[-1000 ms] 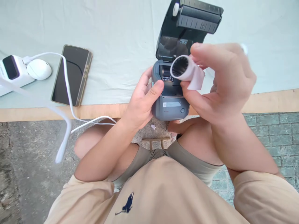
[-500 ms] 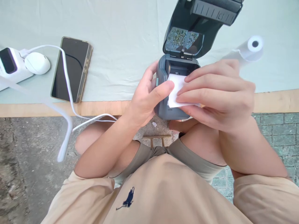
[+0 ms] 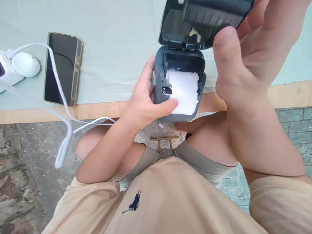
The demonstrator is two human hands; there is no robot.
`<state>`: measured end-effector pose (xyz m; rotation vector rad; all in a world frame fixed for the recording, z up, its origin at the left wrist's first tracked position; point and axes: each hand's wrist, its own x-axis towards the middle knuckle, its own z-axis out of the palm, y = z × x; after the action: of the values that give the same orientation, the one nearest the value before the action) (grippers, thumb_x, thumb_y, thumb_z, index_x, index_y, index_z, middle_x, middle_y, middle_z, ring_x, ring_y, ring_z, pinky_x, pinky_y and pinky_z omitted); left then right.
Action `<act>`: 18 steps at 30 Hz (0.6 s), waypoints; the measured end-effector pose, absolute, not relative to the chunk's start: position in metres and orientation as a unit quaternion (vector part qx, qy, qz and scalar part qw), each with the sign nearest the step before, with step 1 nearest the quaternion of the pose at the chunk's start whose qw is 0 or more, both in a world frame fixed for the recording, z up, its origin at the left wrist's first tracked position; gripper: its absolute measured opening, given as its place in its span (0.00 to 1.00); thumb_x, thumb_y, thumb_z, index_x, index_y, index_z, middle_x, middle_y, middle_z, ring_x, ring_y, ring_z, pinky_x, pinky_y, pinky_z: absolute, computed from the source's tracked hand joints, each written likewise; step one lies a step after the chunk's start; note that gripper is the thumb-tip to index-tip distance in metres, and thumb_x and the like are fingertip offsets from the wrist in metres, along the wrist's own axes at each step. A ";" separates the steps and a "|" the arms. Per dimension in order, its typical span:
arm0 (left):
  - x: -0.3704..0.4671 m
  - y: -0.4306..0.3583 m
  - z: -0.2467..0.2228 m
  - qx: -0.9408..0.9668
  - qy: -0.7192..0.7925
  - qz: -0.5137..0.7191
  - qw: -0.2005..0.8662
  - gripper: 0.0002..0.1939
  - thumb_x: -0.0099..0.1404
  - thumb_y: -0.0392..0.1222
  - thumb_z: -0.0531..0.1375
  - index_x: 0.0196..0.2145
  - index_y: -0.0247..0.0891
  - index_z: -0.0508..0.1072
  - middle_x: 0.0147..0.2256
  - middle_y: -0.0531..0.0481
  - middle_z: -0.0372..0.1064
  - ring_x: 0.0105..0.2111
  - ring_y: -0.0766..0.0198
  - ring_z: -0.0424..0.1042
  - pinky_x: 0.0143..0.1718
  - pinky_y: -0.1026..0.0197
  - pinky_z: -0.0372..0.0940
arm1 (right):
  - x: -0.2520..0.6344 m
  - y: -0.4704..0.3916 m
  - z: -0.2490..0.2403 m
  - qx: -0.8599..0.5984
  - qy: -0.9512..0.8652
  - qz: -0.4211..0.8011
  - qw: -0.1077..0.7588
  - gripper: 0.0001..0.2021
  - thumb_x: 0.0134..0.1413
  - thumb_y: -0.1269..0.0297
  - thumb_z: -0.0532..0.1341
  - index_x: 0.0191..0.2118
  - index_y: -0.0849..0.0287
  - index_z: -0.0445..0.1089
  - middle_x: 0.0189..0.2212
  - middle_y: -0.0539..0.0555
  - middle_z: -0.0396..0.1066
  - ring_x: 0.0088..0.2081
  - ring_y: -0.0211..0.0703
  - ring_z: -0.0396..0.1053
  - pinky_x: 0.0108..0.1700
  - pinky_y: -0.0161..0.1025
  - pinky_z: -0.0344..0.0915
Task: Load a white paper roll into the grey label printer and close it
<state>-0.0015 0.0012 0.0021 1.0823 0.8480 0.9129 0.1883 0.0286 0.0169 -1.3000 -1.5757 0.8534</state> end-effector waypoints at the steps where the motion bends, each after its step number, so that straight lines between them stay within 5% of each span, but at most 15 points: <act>1: -0.002 0.002 0.001 0.485 0.381 0.401 0.677 0.40 0.52 0.40 0.65 0.61 0.40 0.56 0.58 0.44 0.64 0.57 0.50 0.67 0.57 0.53 0.67 | 0.191 0.028 0.017 -0.500 -0.659 0.332 0.454 0.21 0.56 0.48 0.56 0.53 0.48 0.57 0.49 0.46 0.63 0.53 0.37 0.66 0.46 0.35 0.67; 4: -0.001 0.007 -0.011 0.503 0.369 0.408 0.667 0.43 0.49 0.45 0.67 0.61 0.39 0.55 0.56 0.42 0.65 0.57 0.48 0.67 0.56 0.51 0.68 | 0.200 0.023 0.015 -0.383 -0.754 0.243 0.475 0.12 0.59 0.60 0.56 0.45 0.58 0.65 0.42 0.53 0.64 0.50 0.37 0.65 0.52 0.40 0.67; 8: 0.002 0.016 -0.030 0.523 0.328 0.435 0.655 0.54 0.37 0.52 0.71 0.59 0.39 0.52 0.56 0.40 0.63 0.59 0.44 0.65 0.55 0.50 0.69 | 0.214 0.021 0.009 -0.288 -0.813 0.231 0.450 0.13 0.52 0.64 0.63 0.45 0.59 0.70 0.46 0.55 0.65 0.51 0.39 0.64 0.60 0.46 0.67; 12: 0.002 0.017 -0.031 0.526 0.330 0.428 0.657 0.51 0.40 0.50 0.71 0.58 0.39 0.53 0.58 0.38 0.62 0.58 0.45 0.66 0.55 0.50 0.70 | 0.221 0.023 0.003 -0.263 -0.824 0.235 0.444 0.19 0.46 0.68 0.67 0.48 0.59 0.71 0.47 0.57 0.66 0.52 0.42 0.67 0.63 0.49 0.66; 18: -0.002 0.013 -0.029 0.513 0.312 0.450 0.661 0.46 0.41 0.45 0.71 0.56 0.41 0.59 0.60 0.40 0.62 0.60 0.44 0.64 0.57 0.50 0.70 | 0.213 0.015 0.008 -0.327 -0.781 0.292 0.446 0.13 0.55 0.67 0.60 0.48 0.58 0.68 0.47 0.55 0.67 0.53 0.39 0.66 0.57 0.44 0.71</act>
<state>-0.0020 0.0126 -0.0295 1.1599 0.7047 1.0180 0.2132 0.0145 0.0082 -0.8105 -1.9340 0.7226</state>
